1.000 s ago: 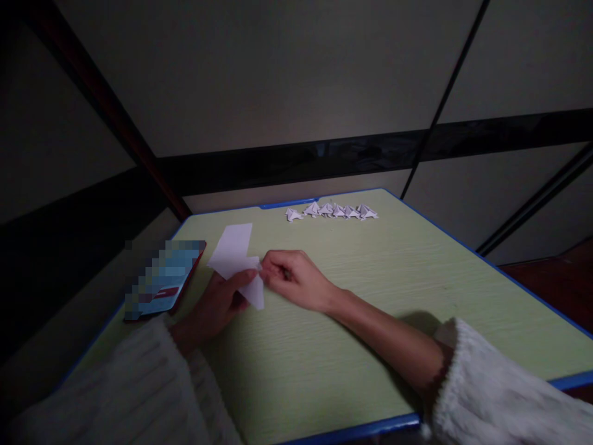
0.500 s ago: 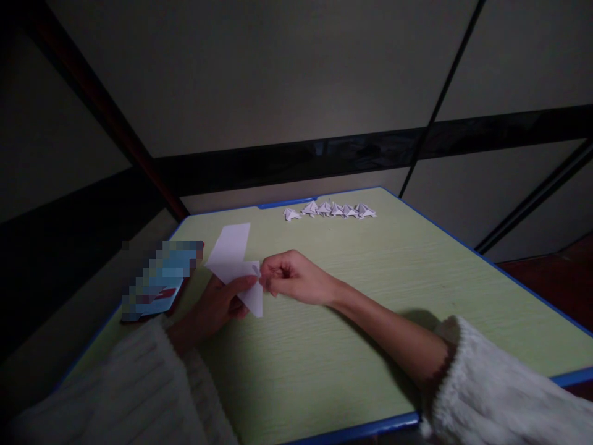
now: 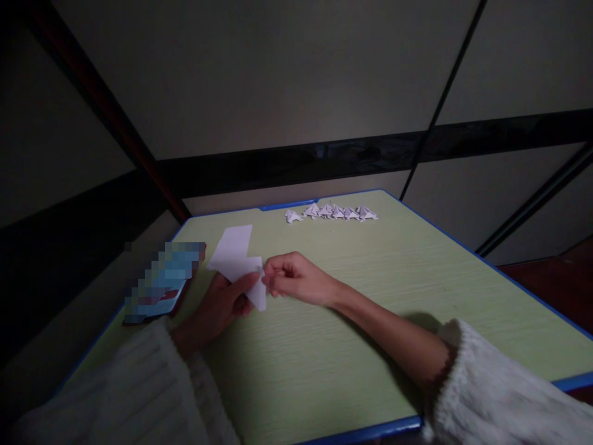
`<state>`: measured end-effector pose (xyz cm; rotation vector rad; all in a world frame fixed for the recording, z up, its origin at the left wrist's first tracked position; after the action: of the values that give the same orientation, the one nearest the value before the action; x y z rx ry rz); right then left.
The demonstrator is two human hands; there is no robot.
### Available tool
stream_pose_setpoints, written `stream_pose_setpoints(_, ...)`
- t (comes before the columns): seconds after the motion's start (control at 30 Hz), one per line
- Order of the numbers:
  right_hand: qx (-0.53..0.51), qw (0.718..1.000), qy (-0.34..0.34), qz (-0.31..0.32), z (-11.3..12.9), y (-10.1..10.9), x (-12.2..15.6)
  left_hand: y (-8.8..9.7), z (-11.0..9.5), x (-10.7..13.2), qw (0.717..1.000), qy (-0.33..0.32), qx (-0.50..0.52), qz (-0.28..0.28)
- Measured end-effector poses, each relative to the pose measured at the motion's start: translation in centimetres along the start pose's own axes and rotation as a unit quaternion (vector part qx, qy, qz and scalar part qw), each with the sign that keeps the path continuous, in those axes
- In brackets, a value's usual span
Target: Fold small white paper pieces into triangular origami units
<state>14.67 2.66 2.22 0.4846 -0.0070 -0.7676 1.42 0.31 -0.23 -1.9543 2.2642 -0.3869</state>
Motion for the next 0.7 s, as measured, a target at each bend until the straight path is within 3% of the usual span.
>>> stream_pose_setpoints(0.23, -0.047, 0.999, 0.003, 0.008, -0.09, 0.14, -0.03, -0.13, -0.16, 0.19, 0.998, 0.036, -0.001, 0.054)
stream_pose_setpoints(0.4, -0.035, 0.999, -0.001, 0.017, -0.05, 0.03, 0.01, -0.16, 0.01, 0.27, 0.999, 0.03, -0.03, 0.03)
stream_pose_setpoints(0.6, 0.008, 0.999, 0.028, -0.043, 0.4, -0.26, 0.31, -0.61, -0.42, 0.61, 1.0, 0.016, -0.025, -0.006)
stream_pose_setpoints(0.7, 0.098, 0.988, 0.079, -0.088, 0.84, -0.28, 0.57, -0.9, -0.64, 0.81, 1.0, 0.019, -0.012, -0.014)
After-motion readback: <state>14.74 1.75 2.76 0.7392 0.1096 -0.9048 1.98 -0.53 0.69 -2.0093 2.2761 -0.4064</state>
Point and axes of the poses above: each hand's wrist, its own x-axis away from the middle knuckle, its own y-axis out of the back of the hand, z = x × y, the point moved 2 cm from there along -x, towards the middle knuckle, and after that the axes turned 13 degrees about x, right-handed, at the moved point
